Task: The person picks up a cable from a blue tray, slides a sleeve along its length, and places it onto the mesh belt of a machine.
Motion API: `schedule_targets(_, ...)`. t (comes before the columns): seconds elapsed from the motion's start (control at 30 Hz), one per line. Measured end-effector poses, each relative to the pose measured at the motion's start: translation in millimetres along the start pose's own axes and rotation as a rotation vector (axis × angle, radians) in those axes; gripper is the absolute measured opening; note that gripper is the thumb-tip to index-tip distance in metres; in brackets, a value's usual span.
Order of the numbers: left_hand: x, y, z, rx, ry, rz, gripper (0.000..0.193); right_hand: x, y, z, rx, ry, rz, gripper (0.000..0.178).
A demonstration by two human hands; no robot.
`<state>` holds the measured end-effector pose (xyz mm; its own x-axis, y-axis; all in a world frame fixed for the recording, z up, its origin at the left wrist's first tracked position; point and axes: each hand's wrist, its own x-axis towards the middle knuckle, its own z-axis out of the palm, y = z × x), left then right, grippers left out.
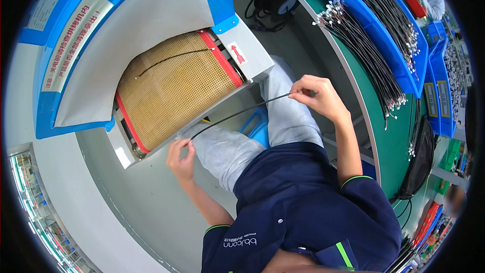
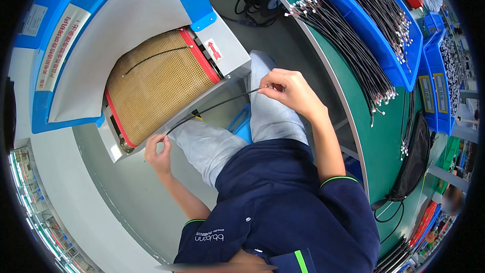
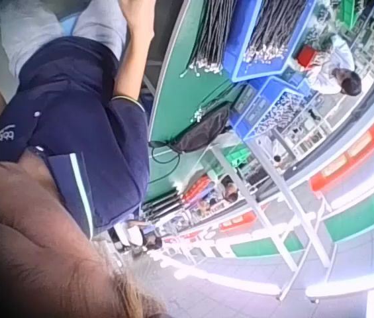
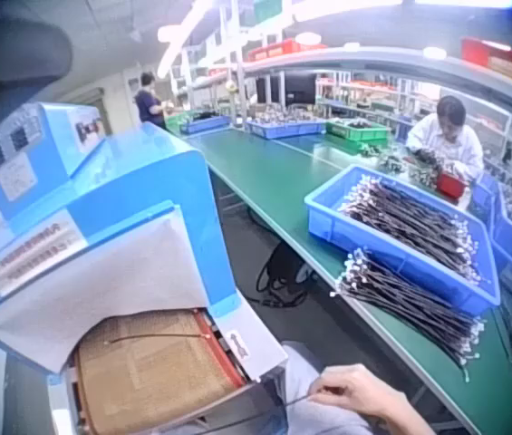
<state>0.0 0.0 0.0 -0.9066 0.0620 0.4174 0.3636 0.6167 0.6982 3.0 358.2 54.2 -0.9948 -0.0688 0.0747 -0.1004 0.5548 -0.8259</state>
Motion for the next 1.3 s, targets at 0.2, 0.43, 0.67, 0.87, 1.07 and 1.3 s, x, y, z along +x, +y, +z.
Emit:
schedule_targets(0.2,0,-2,0,-0.001,-0.005,0.045,0.019,-2,1,-1,-0.018,0.013,-0.066,0.006)
schedule_targets(0.43,1,-5,-3,0.012,0.012,0.069,0.017,-5,5,-1,-0.042,-0.008,-0.252,0.007)
schedule_targets(0.67,6,-12,-8,0.046,0.016,0.053,0.018,-4,4,6,-0.007,-0.097,-0.263,0.008)
schedule_targets(0.87,26,-31,-10,0.091,-0.025,-0.015,0.013,8,11,28,-0.025,-0.057,-0.284,0.008)
schedule_targets(1.07,72,-86,-11,0.155,-0.109,-0.07,0.008,48,25,83,-0.123,0.107,-0.334,0.007)
schedule_targets(1.3,114,-122,-11,0.195,-0.171,-0.02,0.011,81,41,131,-0.147,0.295,-0.315,0.01)
